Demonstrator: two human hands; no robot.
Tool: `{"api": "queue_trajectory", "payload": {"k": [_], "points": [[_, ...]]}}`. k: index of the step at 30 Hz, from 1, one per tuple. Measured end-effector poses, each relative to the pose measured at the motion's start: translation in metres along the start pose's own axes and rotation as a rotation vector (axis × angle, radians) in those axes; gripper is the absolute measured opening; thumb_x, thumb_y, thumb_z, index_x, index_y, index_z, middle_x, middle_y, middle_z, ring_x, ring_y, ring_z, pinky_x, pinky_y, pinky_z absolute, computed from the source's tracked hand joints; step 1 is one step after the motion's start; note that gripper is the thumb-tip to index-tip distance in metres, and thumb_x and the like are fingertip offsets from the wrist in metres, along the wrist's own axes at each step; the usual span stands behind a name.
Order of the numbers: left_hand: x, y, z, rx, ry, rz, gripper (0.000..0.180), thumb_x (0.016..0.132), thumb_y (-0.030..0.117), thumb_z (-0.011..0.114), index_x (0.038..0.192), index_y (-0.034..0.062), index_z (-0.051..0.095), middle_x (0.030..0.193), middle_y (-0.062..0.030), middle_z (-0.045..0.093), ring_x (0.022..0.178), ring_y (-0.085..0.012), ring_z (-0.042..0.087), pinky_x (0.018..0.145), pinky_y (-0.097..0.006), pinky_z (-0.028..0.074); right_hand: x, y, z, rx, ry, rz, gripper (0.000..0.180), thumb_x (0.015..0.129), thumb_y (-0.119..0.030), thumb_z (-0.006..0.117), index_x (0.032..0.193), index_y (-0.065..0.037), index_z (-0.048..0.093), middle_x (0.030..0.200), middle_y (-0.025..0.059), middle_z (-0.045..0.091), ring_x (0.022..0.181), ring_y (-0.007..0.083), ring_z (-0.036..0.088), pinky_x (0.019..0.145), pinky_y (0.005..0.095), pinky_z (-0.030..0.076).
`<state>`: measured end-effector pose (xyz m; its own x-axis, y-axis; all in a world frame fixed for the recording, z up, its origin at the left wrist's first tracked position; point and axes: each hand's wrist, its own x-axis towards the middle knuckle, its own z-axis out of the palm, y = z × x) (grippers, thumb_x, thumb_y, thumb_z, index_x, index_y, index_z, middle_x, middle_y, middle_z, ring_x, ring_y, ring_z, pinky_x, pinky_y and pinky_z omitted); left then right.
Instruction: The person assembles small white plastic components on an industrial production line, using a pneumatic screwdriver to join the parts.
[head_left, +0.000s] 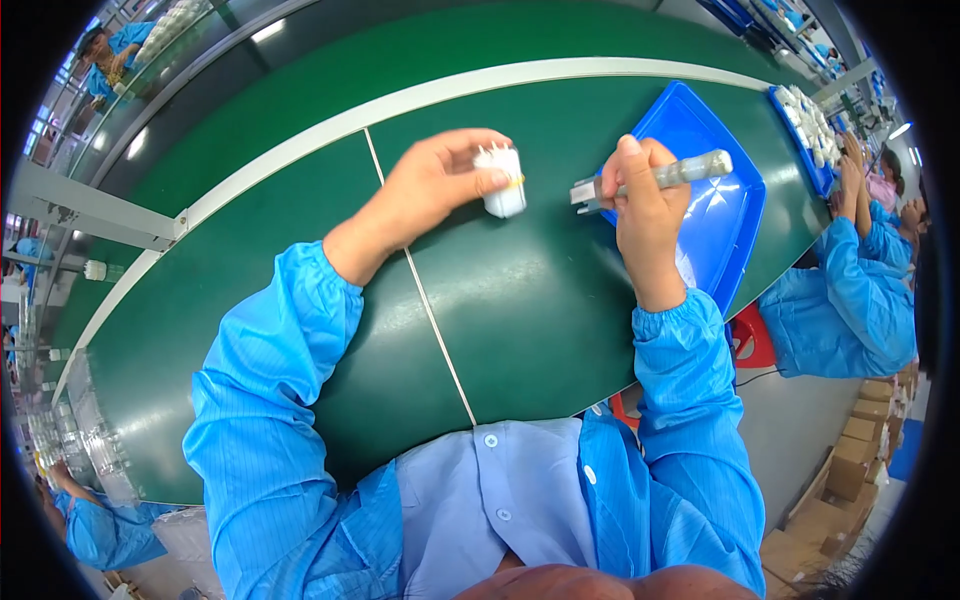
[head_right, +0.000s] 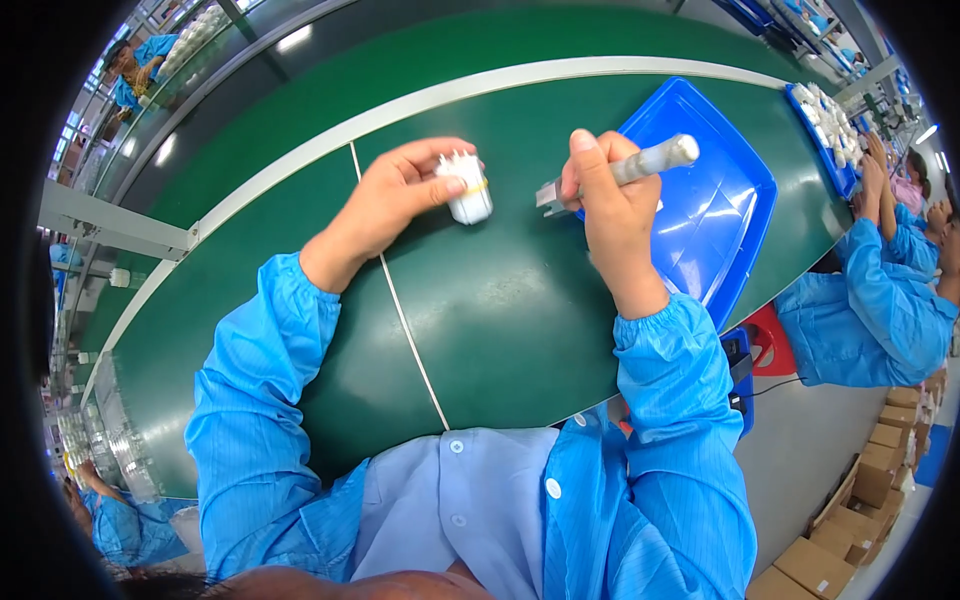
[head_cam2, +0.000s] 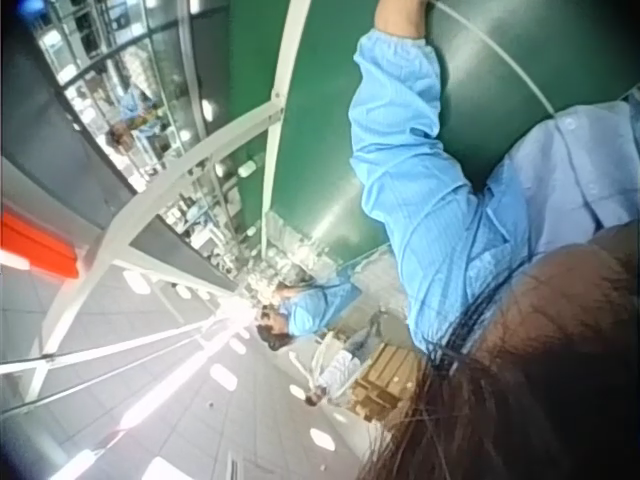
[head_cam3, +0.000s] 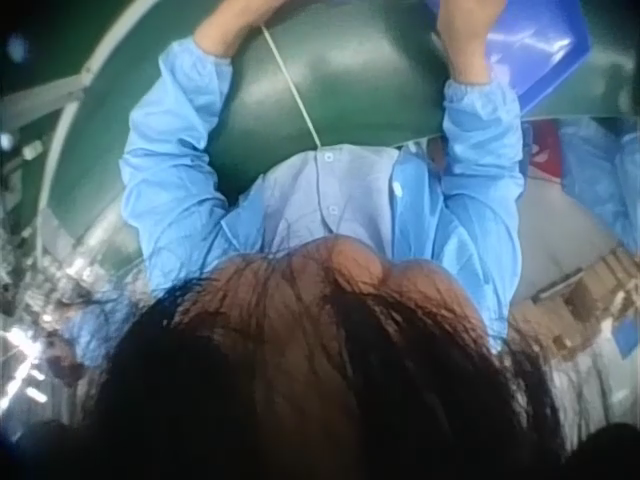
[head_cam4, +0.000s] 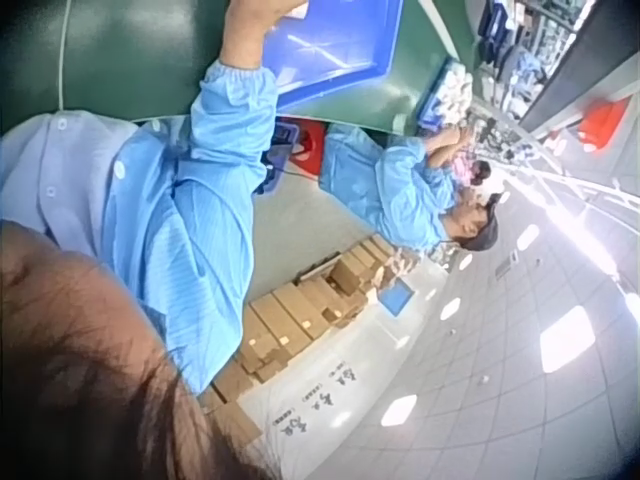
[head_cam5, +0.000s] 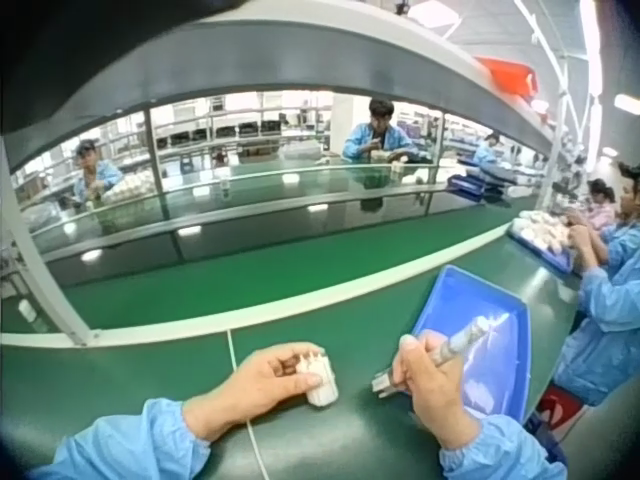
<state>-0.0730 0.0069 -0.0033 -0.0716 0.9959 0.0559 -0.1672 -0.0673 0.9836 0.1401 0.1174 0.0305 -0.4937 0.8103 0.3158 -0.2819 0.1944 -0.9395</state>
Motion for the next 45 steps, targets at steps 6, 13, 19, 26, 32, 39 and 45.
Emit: {"api": "queue_trajectory", "payload": {"k": [6,13,19,26,32,39,45], "points": [[0.018,0.012,-0.104,0.552,0.54,0.218,0.036,0.09,0.014,0.072,0.123,0.0051,0.064,0.107,-0.006,0.069,0.092,-0.0143,0.066,0.084,-0.029,0.053,-0.015,0.013,0.01,-0.234,-0.098,-0.129,0.036,0.096,-0.015,0.065,0.065,-0.008,0.049,0.06,-0.0001,0.053,0.054,0.0073,0.047,0.048,0.0259,0.037],[-0.028,0.003,-0.259,1.179,1.193,0.093,0.052,0.082,0.038,0.077,0.121,0.0058,0.066,0.106,-0.0132,0.07,0.097,-0.0259,0.068,0.088,-0.036,0.052,-0.023,0.016,0.031,-0.506,-0.371,-0.543,0.034,0.08,-0.009,0.076,0.061,-0.007,0.048,0.055,0.0087,0.048,0.045,0.0279,0.049,0.042,0.0384,0.037],[0.005,0.023,-0.177,1.643,1.145,0.602,0.041,0.082,0.019,0.073,0.12,0.0079,0.062,0.118,-0.0167,0.063,0.114,-0.0326,0.059,0.097,-0.04,0.047,-0.022,0.003,0.03,-0.526,-0.382,-0.642,0.032,0.08,-0.001,0.073,0.061,-0.007,0.047,0.055,0.0067,0.051,0.042,0.0209,0.05,0.039,0.0323,0.035],[0.064,0.014,0.064,0.959,-0.132,0.656,0.038,0.084,0.013,0.069,0.121,0.0073,0.062,0.124,-0.0152,0.062,0.127,-0.0362,0.052,0.107,-0.046,0.042,-0.027,-0.018,0.021,-0.456,-0.345,-0.842,0.024,0.081,0.003,0.064,0.066,-0.006,0.049,0.06,0.0082,0.057,0.046,0.0233,0.054,0.043,0.033,0.042],[0.09,-0.012,0.095,1.196,-0.385,0.551,0.043,0.079,0.017,0.071,0.119,0.0046,0.062,0.118,-0.0177,0.065,0.124,-0.0359,0.054,0.108,-0.046,0.039,-0.035,-0.041,-0.002,-0.527,-0.288,-0.758,0.018,0.094,-0.007,0.053,0.077,-0.004,0.048,0.066,0.01,0.061,0.056,0.02,0.057,0.053,0.0321,0.048],[0.084,-0.003,0.091,0.689,-0.018,0.609,0.044,0.079,0.024,0.075,0.116,0.0072,0.058,0.11,-0.0135,0.058,0.101,-0.0313,0.06,0.083,-0.038,0.053,-0.037,-0.037,-0.005,-0.381,-0.147,-0.637,0.02,0.094,-0.007,0.058,0.075,-0.005,0.051,0.065,0.0085,0.061,0.057,0.0194,0.06,0.053,0.0316,0.048],[0.04,0.031,0.043,0.909,0.108,0.602,0.039,0.074,0.018,0.082,0.107,0.0066,0.065,0.101,-0.0109,0.064,0.093,-0.0277,0.063,0.079,-0.035,0.052,-0.019,-0.028,-0.004,-0.235,-0.004,-0.454,0.025,0.097,-0.003,0.054,0.073,-0.004,0.049,0.064,0.0053,0.058,0.056,0.0121,0.053,0.051,0.028,0.044]]}}
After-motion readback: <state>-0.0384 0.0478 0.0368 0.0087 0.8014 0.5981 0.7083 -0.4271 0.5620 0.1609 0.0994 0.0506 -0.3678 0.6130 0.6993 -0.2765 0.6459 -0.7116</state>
